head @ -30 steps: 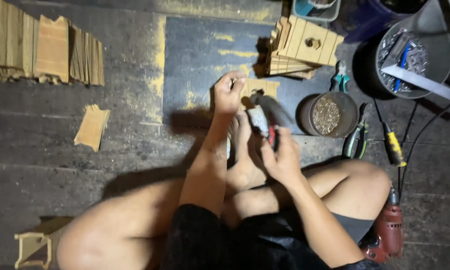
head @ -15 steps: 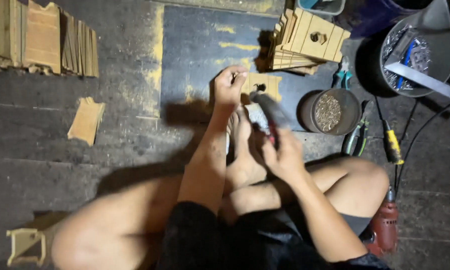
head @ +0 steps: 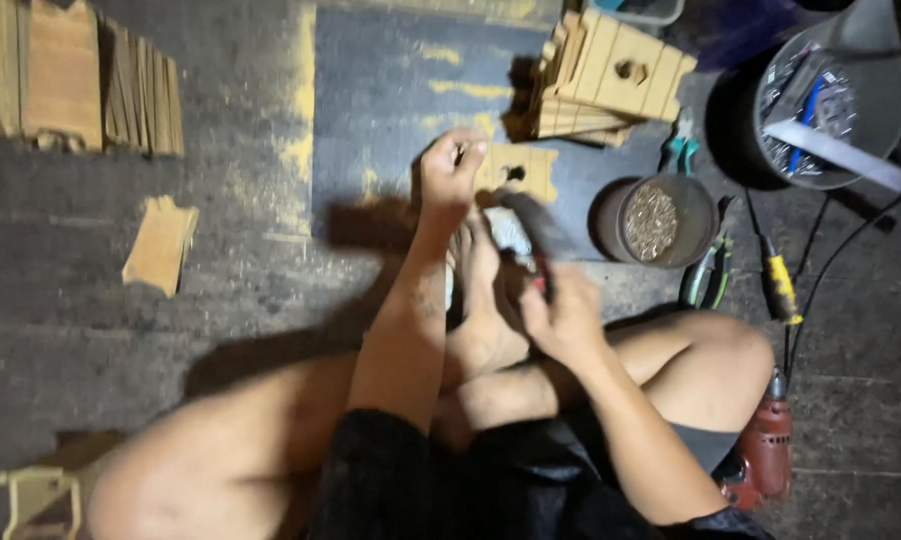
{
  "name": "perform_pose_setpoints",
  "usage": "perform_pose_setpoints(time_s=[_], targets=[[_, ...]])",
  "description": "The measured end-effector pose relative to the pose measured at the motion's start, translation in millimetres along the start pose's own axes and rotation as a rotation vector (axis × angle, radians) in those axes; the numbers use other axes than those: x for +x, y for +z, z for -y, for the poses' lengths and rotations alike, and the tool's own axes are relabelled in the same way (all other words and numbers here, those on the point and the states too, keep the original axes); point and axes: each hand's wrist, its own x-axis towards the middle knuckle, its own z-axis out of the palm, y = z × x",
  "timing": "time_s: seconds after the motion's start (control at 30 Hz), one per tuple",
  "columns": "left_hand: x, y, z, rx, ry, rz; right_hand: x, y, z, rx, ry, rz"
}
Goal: The person assembles small wooden birdhouses by hammering nails into pre-cut wooden pieces, using a hammer, pliers, and a screwdriver.
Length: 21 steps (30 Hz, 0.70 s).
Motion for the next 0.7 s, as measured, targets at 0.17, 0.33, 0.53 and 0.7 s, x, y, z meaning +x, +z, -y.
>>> perform_pose_setpoints(time_s=[0.17, 0.33, 0.53, 0.7], targets=[[11.8, 1.5, 14.8, -0.01, 0.023, 0.016, 19.1, 6.8, -5.7, 0.102, -0.113, -0.032], [24.0, 6.6, 4.2, -0.04, 0.029, 0.042, 42.4, -4.7, 20.6, 0.086, -0.181, -0.029], [10.4, 4.8, 20.8, -0.066, -0.027, 0.026, 24.5, 6.2, 4.9, 0.08, -0.055, 0.053], [2.1, -2.3, 13.4, -0.021, -0.046, 0.015, 18.7, 6.5, 14.4, -0.033, 0.073, 0.179]])
